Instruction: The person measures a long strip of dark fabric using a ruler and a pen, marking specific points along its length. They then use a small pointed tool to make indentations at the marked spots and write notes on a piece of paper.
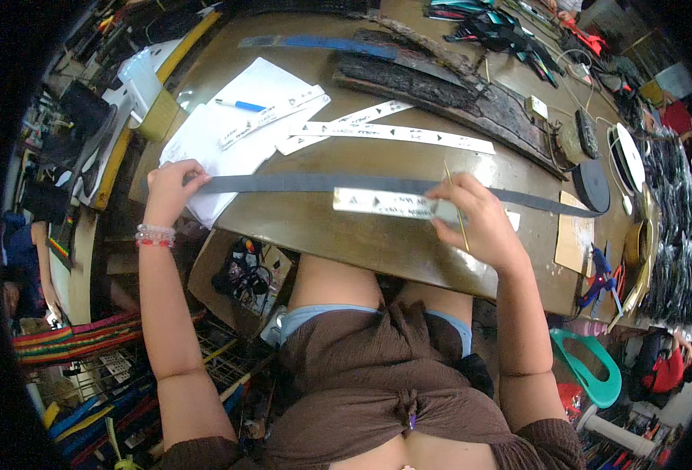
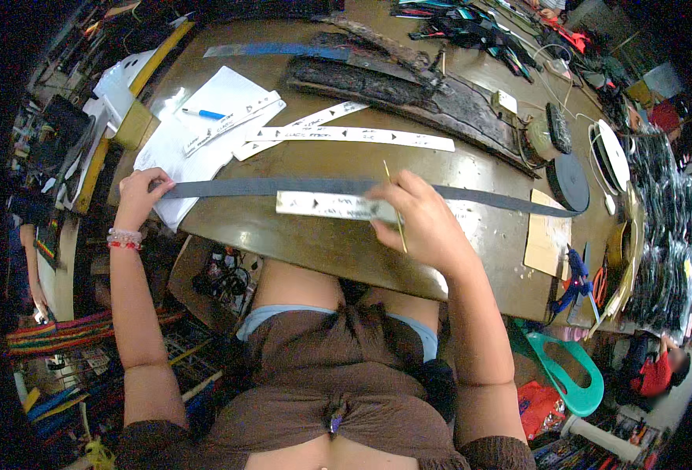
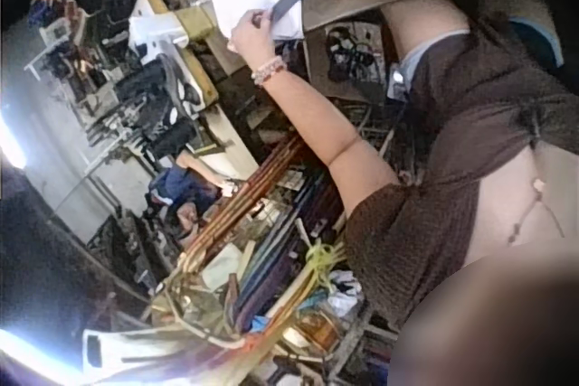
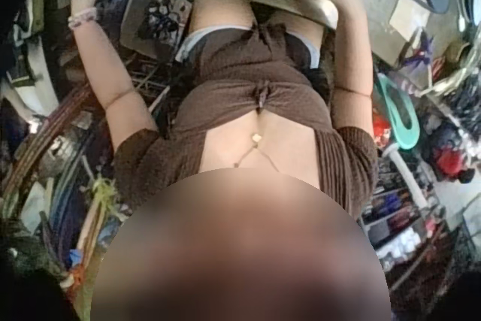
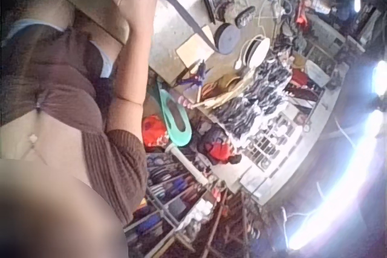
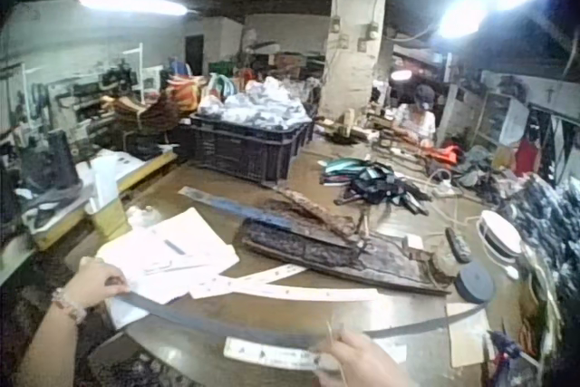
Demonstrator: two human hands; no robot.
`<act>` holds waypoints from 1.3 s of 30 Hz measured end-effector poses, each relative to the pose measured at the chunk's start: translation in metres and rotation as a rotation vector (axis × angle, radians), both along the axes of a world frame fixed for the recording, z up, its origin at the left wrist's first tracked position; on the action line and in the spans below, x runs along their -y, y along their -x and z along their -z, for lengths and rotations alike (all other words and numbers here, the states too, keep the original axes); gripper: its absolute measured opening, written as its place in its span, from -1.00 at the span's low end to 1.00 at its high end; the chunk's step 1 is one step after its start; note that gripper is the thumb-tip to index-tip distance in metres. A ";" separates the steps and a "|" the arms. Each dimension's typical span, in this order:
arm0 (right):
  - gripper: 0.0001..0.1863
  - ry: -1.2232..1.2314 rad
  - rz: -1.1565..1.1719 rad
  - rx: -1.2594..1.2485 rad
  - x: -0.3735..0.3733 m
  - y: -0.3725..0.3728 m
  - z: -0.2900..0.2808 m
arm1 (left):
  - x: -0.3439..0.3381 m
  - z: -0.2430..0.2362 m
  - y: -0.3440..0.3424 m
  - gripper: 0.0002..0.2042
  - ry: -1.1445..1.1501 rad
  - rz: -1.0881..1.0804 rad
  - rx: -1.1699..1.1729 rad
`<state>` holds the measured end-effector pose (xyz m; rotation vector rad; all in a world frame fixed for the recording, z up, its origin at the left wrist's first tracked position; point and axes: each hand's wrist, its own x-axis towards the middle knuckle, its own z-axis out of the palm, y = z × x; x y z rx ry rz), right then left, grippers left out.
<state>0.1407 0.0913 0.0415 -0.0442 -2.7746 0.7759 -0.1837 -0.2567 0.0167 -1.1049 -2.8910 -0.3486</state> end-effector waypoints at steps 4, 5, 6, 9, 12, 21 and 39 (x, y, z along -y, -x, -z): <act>-0.68 0.062 -0.044 -0.007 0.010 0.059 0.019 | -0.003 0.016 -0.002 -0.85 -0.023 0.009 -0.170; -0.69 0.104 -0.057 0.005 0.015 0.072 0.027 | -0.009 0.016 -0.009 -0.83 -0.040 0.004 -0.237; -0.70 0.119 -0.073 0.047 0.019 0.081 0.034 | -0.018 0.014 -0.019 -0.79 -0.077 -0.040 -0.204; -0.70 0.006 -0.051 0.044 0.027 0.092 0.051 | -0.049 0.023 -0.078 -0.81 -0.282 0.073 -0.106; -0.69 0.026 -0.046 0.038 0.026 0.092 0.055 | -0.070 0.040 -0.138 -0.68 -0.257 0.331 -0.081; -0.70 0.051 -0.032 0.073 0.026 0.092 0.049 | -0.087 0.049 -0.163 -0.60 -0.223 0.348 0.036; -0.68 -0.175 0.110 0.019 -0.027 0.022 0.046 | -0.108 0.033 -0.165 -0.49 0.093 0.300 -0.032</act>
